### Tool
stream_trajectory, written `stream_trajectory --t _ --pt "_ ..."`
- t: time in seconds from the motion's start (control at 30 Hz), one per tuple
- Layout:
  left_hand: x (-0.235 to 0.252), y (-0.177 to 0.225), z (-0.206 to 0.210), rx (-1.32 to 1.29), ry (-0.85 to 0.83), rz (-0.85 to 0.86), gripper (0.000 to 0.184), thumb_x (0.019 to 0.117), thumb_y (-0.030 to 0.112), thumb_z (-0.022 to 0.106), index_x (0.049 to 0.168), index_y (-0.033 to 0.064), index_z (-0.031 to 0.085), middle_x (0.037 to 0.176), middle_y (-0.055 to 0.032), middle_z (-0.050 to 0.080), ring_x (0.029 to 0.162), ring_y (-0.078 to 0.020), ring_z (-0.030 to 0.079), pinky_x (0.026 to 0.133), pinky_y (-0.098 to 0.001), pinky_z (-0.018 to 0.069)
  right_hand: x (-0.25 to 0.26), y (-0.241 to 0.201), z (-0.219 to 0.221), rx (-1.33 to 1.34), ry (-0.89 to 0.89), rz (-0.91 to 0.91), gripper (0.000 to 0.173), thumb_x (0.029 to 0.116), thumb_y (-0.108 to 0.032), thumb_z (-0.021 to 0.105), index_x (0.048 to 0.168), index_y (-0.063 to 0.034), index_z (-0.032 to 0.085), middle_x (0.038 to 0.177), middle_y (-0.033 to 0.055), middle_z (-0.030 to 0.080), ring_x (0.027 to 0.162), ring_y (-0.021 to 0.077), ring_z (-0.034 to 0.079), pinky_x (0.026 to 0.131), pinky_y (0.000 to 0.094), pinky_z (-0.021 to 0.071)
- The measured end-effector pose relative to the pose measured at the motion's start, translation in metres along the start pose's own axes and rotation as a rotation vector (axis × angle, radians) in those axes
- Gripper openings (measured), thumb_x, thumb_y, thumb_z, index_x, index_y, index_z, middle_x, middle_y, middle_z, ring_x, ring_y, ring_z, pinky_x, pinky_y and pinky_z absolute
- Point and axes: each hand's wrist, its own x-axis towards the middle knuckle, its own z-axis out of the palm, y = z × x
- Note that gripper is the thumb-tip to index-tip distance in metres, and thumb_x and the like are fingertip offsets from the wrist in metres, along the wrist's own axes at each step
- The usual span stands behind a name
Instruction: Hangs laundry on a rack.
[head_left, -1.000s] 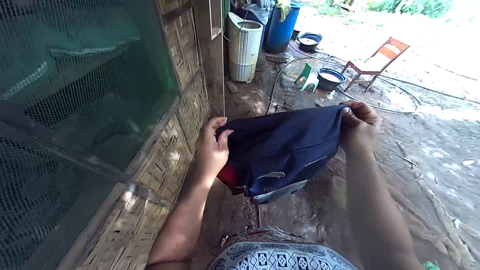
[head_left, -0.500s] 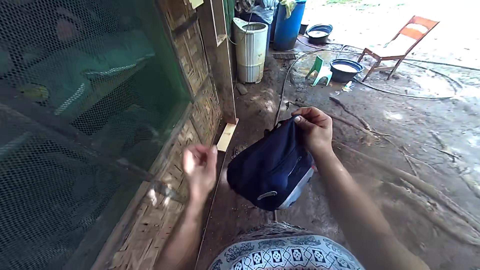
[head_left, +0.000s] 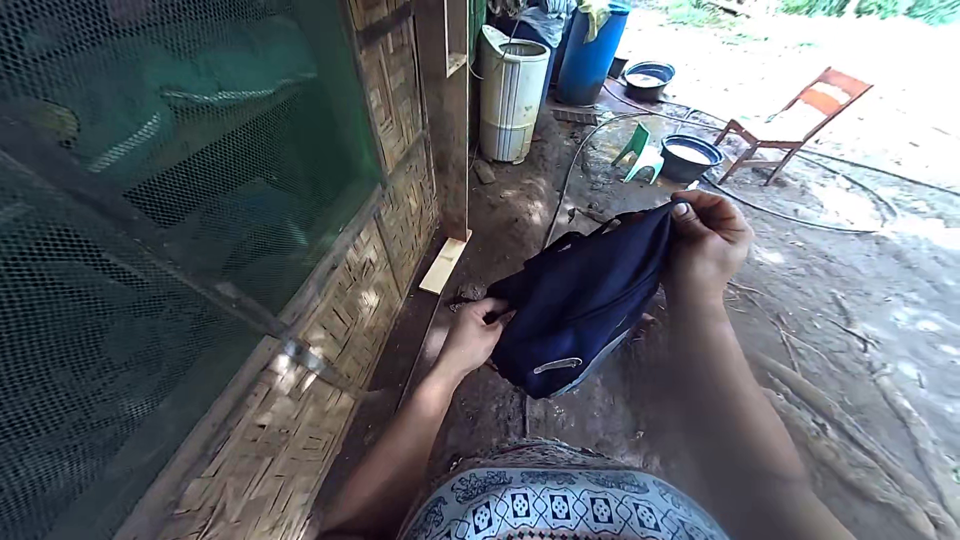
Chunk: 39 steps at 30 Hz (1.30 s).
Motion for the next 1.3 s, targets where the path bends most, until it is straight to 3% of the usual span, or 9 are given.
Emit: stream_trajectory --t 0.2,0.33,0.43,0.57,0.7,0.8,1.07,1.13,1.3 --pt "-0.001 0.020 -0.022 0.306 0.054 0.126 0.027 0.1074 0.023 0.054 0.108 0.0000 0.069 0.088 -0.0117 0.068 0.079 -0.0195 0.065 0.076 -0.0438 0.0561 0.007 0.007 -0.017 -0.006 0.020 0.005 0.014 0.0944 0.004 0.063 0.098 -0.0076 0.071 0.087 -0.0081 0.072 0.079 0.0008 0.068 0.077 0.0207 0.0584" --pt "0.013 0.042 -0.039 0.421 0.317 0.434 0.033 0.1098 0.022 0.046 0.106 -0.0045 0.064 0.102 -0.0181 0.063 0.095 -0.0264 0.063 0.088 -0.0448 0.0532 0.018 0.011 -0.033 -0.111 -0.081 -0.095 0.013 0.0970 0.000 0.062 0.103 -0.0064 0.071 0.093 -0.0095 0.073 0.084 -0.0015 0.068 0.082 0.0206 0.0580" --pt "0.019 0.074 -0.053 0.406 0.308 0.409 0.032 0.1104 0.024 0.045 0.105 -0.0026 0.061 0.108 -0.0152 0.061 0.095 -0.0217 0.061 0.086 -0.0415 0.0514 0.021 0.005 -0.037 -0.126 -0.112 -0.013 0.012 0.0974 -0.001 0.060 0.101 -0.0063 0.071 0.091 -0.0089 0.073 0.082 -0.0014 0.068 0.079 0.0210 0.0587" --pt "0.014 0.105 -0.070 0.417 0.165 0.299 0.026 0.1113 0.023 0.044 0.107 0.0039 0.060 0.083 -0.0049 0.057 0.073 -0.0108 0.056 0.069 -0.0324 0.0494 0.016 -0.015 -0.030 -0.033 -0.124 0.318 0.013 0.1014 -0.007 0.058 0.099 -0.0129 0.069 0.083 -0.0097 0.069 0.069 -0.0008 0.064 0.067 0.0193 0.0576" --pt "0.010 0.103 -0.077 0.443 0.176 0.488 0.025 0.1075 0.028 0.050 0.101 0.0048 0.057 0.070 0.0036 0.051 0.059 -0.0004 0.050 0.056 -0.0190 0.0454 0.019 -0.014 -0.017 0.194 -0.094 0.393 0.018 0.1005 0.000 0.053 0.093 -0.0102 0.066 0.077 -0.0050 0.068 0.066 0.0028 0.064 0.064 0.0216 0.0574" --pt "0.009 0.105 -0.089 0.476 0.142 0.514 0.055 0.0881 0.043 0.078 0.126 0.0092 0.056 0.084 0.0050 0.065 0.073 -0.0003 0.064 0.069 -0.0214 0.0568 0.022 -0.014 -0.011 0.235 -0.143 0.262 0.021 0.0980 0.003 0.052 0.090 -0.0130 0.063 0.075 -0.0085 0.067 0.066 0.0002 0.064 0.064 0.0192 0.0562" --pt "0.026 0.140 -0.123 0.796 0.340 0.839 0.030 0.0977 0.026 0.069 0.096 -0.0034 0.075 0.101 -0.0155 0.069 0.094 -0.0170 0.065 0.088 -0.0333 0.0533 0.046 -0.037 -0.007 0.102 -0.420 -0.020 0.009 0.0869 -0.010 0.059 0.083 -0.0184 0.058 0.065 -0.0130 0.057 0.055 -0.0027 0.054 0.053 0.0167 0.0470" --pt "0.026 0.156 -0.126 0.692 0.352 0.796 0.024 0.0972 0.020 0.069 0.094 -0.0029 0.074 0.117 -0.0126 0.064 0.109 -0.0136 0.058 0.100 -0.0317 0.0470 0.056 -0.049 -0.006 0.084 -0.516 0.015 0.012 0.0841 -0.016 0.073 0.087 -0.0164 0.062 0.069 -0.0106 0.063 0.059 -0.0009 0.060 0.056 0.0184 0.0526" --pt "0.027 0.180 -0.119 0.210 0.263 0.530 0.018 0.1015 0.004 0.057 0.089 0.0092 0.069 0.107 0.0066 0.067 0.097 0.0009 0.064 0.085 -0.0206 0.0558 0.081 -0.067 0.011 0.149 -0.501 0.050 0.011 0.0885 -0.005 0.072 0.084 -0.0132 0.066 0.069 -0.0087 0.066 0.060 -0.0006 0.061 0.059 0.0188 0.0541"
